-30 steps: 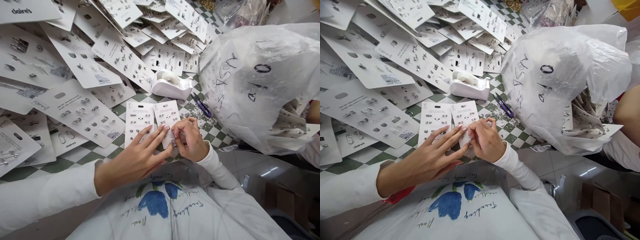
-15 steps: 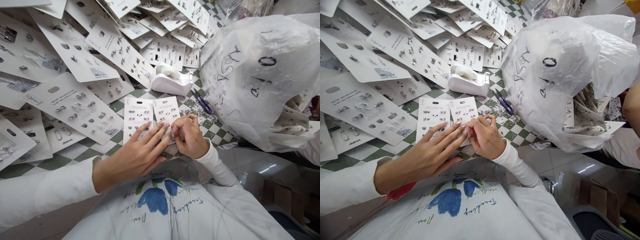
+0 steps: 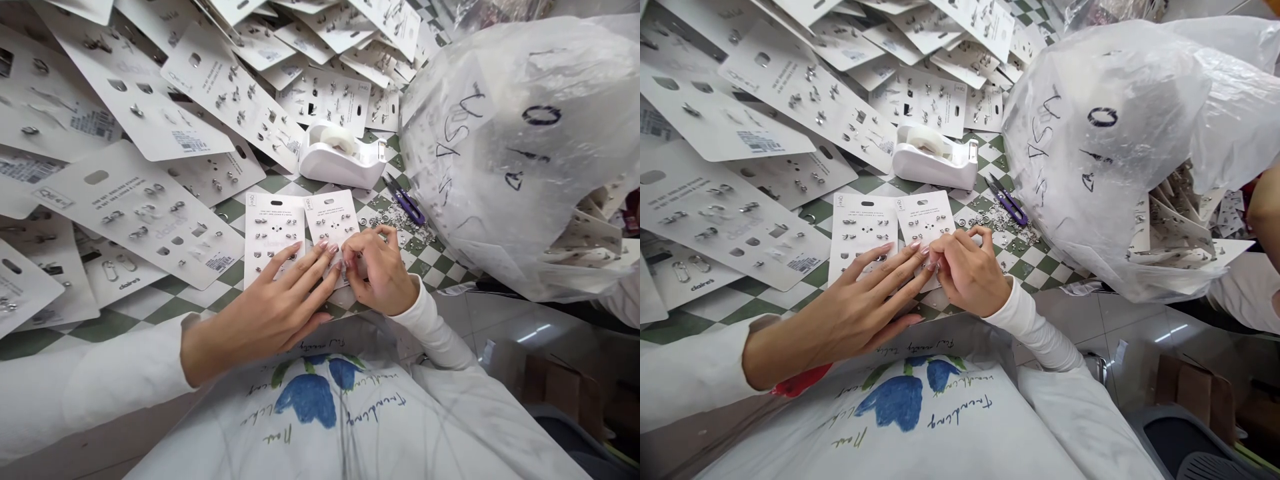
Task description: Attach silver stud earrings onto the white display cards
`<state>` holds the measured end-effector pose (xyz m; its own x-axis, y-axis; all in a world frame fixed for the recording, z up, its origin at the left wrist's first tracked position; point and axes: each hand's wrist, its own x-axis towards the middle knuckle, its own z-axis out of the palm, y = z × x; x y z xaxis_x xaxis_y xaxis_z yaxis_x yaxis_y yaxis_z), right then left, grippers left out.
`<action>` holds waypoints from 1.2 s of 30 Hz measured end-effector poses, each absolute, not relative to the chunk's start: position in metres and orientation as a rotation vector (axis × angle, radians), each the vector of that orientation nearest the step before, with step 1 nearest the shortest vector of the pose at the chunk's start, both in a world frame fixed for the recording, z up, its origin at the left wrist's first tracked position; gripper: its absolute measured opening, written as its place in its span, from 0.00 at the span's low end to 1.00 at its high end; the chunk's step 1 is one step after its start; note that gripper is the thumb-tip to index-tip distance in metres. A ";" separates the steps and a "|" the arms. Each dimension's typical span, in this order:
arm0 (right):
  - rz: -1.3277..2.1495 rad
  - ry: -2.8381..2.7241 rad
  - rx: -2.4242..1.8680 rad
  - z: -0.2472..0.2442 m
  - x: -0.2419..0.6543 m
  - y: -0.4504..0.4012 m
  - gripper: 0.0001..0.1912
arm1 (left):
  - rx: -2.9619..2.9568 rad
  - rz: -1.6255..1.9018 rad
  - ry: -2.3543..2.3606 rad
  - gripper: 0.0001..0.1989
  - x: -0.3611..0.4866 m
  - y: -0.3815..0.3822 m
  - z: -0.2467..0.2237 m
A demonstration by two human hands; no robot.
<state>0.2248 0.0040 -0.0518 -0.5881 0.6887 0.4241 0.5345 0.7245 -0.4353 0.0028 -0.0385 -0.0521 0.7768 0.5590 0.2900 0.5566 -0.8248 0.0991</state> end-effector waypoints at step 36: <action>0.413 -2.349 -0.904 -0.051 0.226 0.005 0.13 | 2.894 0.467 0.873 0.16 0.001 -0.038 -0.051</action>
